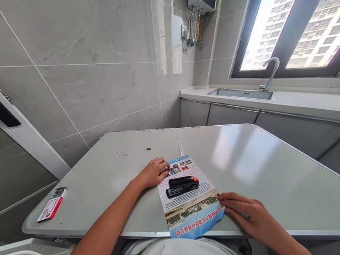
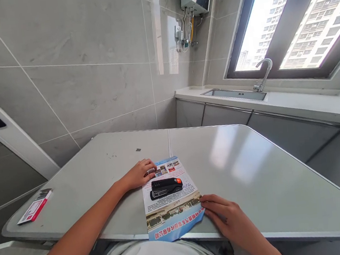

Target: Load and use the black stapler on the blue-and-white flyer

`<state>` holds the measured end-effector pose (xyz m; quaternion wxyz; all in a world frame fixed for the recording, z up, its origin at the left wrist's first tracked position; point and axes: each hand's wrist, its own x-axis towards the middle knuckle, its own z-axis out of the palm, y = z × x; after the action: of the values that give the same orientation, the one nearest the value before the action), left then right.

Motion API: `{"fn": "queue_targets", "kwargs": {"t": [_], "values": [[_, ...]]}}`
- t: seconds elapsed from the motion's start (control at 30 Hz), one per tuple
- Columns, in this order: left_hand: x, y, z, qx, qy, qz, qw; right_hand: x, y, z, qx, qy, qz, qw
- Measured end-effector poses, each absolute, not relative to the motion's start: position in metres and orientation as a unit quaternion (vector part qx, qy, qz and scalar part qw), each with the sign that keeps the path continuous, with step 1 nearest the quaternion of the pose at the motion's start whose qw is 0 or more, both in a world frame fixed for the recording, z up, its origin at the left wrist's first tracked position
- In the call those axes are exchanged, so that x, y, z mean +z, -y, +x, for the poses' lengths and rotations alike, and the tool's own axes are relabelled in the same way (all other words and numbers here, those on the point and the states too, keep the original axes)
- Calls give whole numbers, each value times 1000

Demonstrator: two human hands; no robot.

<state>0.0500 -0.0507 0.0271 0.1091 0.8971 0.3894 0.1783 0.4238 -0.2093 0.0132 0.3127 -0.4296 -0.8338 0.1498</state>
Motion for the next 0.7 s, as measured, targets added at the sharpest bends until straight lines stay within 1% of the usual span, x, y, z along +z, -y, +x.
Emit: {"fn": "queue_targets", "kwargs": {"t": [0.2,0.4,0.57,0.7], "values": [[16,43,56,201,-479,852,65,22,206,412,209,844,-406,281],[12,40,58,228,-470,849,86,24,204,409,237,847,-404,251],[11,35,55,271,-460,841,88,20,201,411,224,854,-400,245],[12,31,59,293,-458,837,65,13,205,413,177,866,-397,248]]}}
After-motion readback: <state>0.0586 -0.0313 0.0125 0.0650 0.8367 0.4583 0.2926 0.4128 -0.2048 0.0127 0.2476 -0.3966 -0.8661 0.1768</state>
